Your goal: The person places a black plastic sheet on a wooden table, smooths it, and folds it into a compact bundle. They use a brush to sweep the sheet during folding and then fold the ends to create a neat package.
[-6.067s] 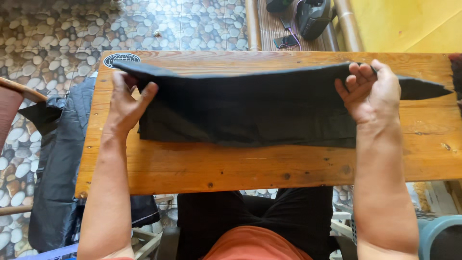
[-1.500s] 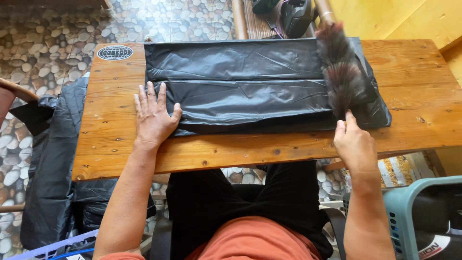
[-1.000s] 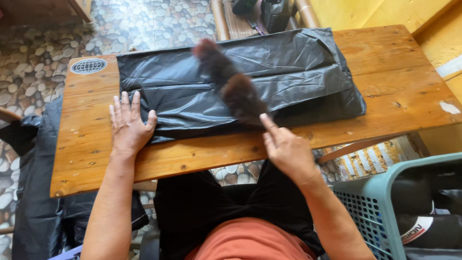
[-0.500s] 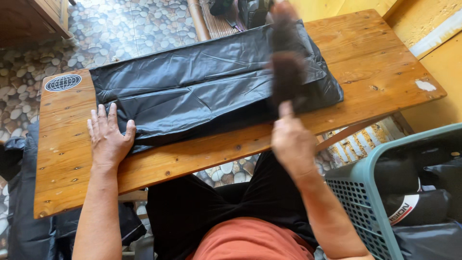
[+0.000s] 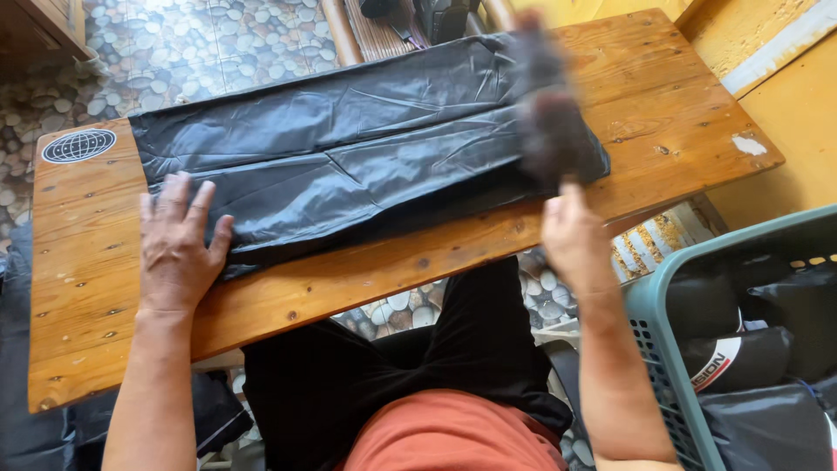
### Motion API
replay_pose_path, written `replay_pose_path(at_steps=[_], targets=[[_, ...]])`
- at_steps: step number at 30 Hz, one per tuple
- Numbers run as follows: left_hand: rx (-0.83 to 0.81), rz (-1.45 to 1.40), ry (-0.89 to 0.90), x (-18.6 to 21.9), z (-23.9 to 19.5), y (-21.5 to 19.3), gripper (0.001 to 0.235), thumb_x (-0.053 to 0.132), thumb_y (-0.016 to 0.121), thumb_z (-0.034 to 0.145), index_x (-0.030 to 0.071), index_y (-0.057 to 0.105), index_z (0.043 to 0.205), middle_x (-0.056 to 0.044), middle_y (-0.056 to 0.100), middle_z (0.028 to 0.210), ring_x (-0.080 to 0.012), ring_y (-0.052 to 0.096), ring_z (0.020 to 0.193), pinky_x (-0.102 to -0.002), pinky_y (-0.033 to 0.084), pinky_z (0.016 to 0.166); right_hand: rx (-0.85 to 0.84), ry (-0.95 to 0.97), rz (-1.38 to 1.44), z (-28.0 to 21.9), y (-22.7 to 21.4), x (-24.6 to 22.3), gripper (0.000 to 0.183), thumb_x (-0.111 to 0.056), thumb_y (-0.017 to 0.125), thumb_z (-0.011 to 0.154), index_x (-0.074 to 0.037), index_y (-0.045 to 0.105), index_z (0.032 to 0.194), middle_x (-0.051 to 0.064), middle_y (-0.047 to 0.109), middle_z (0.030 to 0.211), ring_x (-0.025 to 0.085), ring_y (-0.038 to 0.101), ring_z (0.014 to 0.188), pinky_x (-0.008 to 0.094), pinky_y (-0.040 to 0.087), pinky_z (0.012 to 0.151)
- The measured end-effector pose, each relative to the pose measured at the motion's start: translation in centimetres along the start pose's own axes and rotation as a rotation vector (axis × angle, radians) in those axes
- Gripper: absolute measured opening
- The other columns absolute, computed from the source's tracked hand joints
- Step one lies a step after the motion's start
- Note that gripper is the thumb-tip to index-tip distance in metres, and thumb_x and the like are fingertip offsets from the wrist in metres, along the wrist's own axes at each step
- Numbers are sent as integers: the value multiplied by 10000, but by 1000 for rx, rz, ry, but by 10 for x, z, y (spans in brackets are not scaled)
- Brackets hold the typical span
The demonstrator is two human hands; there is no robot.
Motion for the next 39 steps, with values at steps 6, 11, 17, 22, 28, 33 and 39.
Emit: replay_pose_path(at_steps=[6,11,17,22,28,33,39], targets=[[-343,-159,161,93,54,-20,871,657,618,889,38,526,1494,-223,514,1546,-378,452,1446,-506,304,1202,337,100,1044,-8,-21,40,193,-247,490,1116,-117,402,1004,34,557,803,133,546,509,263,426,471],[-243,-53,305,142,76,31,719,498,676,922,76,546,1489,-167,612,1461,-339,571,1335,-459,412,1112,286,181,1506,-31,-4,14,111,-109,494,1071,-105,385,1051,66,557,891,154,547,644,255,463,605],[-9,57,330,147,98,49,197,27,694,806,152,695,958,-14,679,829,-240,642,687,-362,487,540,199,232,1516,-50,19,17,99,-145,510,1025,-130,416,1000,57,566,854,146,551,570,235,379,446],[24,60,197,110,125,82,209,288,701,847,294,650,1050,52,662,852,-239,716,737,-400,543,572,131,24,1484,-58,42,28,229,-221,508,1079,-93,428,1251,68,564,875,192,613,606,253,477,539],[-100,-25,165,113,163,55,94,180,679,953,126,603,946,-47,674,817,-336,665,669,-467,476,519,103,77,1535,-80,45,18,170,-177,479,1086,-124,367,971,82,505,805,188,497,492,275,411,478],[-200,-71,138,104,177,63,148,236,637,1034,101,581,1009,-107,689,829,-391,658,733,-516,492,590,70,-5,1514,-103,59,5,170,-221,472,1090,-132,360,998,94,491,811,203,491,476,267,393,466],[-267,-74,148,97,194,67,193,273,632,1060,90,606,1006,-161,684,785,-441,647,759,-557,507,612,-103,-62,1438,-142,79,-26,217,-267,490,1065,-93,433,950,136,590,719,225,587,489,302,487,484]])
Point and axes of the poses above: each hand's wrist, its own z-axis towards the middle knuckle, its own y-axis out of the palm, x = y × z, the point moved 4 cm from there along z, towards the middle knuckle
